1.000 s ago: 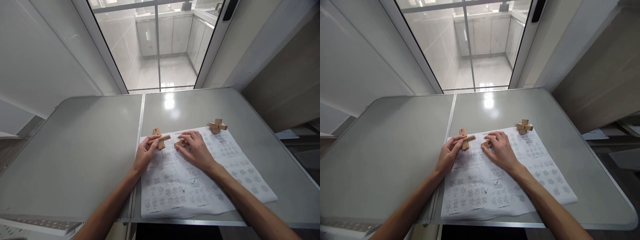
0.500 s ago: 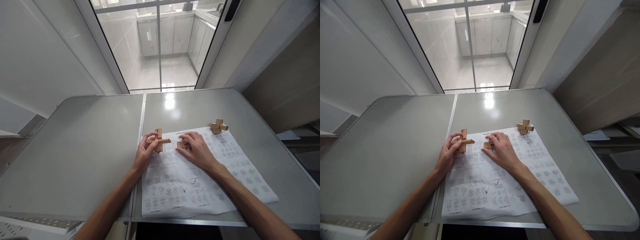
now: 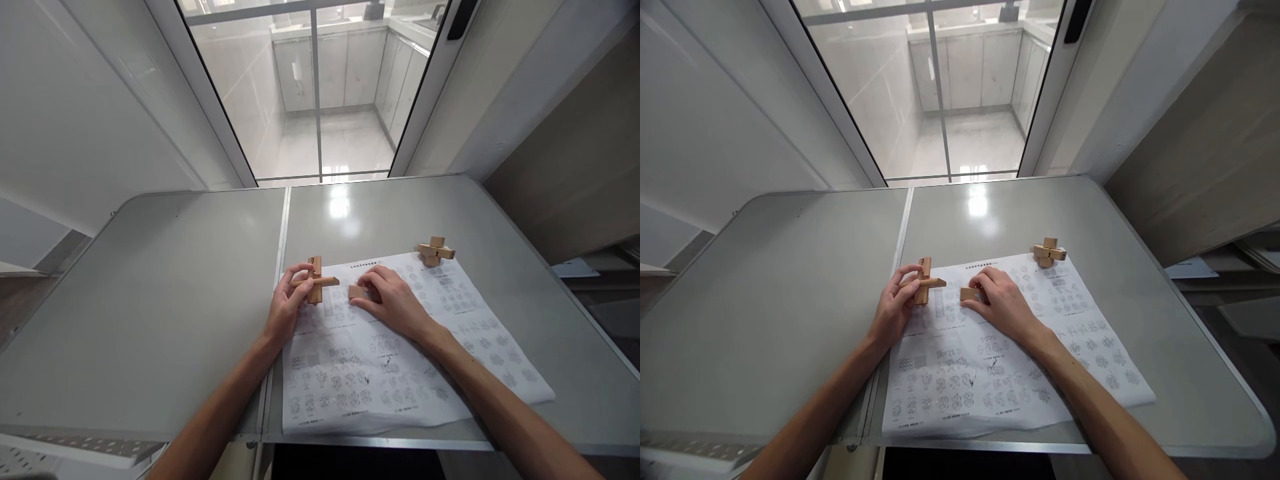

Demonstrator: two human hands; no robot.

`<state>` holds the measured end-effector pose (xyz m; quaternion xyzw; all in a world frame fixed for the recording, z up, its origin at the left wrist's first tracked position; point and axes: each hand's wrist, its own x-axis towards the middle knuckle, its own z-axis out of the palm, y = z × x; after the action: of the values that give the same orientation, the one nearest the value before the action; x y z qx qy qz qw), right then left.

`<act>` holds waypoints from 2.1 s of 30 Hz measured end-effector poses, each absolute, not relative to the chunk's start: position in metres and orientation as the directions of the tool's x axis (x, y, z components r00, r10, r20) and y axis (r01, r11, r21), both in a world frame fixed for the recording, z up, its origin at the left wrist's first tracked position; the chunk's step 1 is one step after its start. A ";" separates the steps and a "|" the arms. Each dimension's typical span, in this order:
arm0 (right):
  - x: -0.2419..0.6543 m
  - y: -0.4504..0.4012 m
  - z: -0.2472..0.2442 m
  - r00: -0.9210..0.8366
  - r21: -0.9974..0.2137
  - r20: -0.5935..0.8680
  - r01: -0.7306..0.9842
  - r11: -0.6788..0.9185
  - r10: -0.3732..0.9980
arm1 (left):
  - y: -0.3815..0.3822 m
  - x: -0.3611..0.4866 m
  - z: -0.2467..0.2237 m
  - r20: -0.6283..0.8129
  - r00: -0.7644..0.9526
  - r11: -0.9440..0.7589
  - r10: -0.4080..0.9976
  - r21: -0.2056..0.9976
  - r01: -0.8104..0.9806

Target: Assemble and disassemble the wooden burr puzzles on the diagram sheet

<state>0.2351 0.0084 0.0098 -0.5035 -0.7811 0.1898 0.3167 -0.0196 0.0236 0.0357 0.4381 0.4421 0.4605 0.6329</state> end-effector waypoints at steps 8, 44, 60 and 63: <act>0.227 0.001 0.019 -0.267 -0.775 0.365 0.443 0.450 0.892 | 0.024 -0.020 0.035 -0.165 0.170 0.196 0.972 0.962 -0.189; 0.214 -0.007 0.025 -0.594 -0.900 0.080 -0.388 -0.198 0.801 | 0.023 -0.020 0.041 -0.202 0.365 0.294 0.909 0.931 -0.216; 0.205 -0.011 0.028 -0.487 -0.926 0.049 -0.350 -0.143 0.872 | 0.022 -0.017 0.041 -0.256 0.358 0.345 0.898 0.914 -0.213; 0.206 -0.012 0.027 -0.476 -0.930 0.054 -0.344 -0.130 0.878 | 0.022 -0.017 0.041 -0.259 0.362 0.349 0.895 0.914 -0.208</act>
<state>0.2056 -0.0116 0.0266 -0.2693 -0.4958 0.7017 0.4352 -0.0169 0.0219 0.0412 0.4185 0.4104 0.3878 0.7114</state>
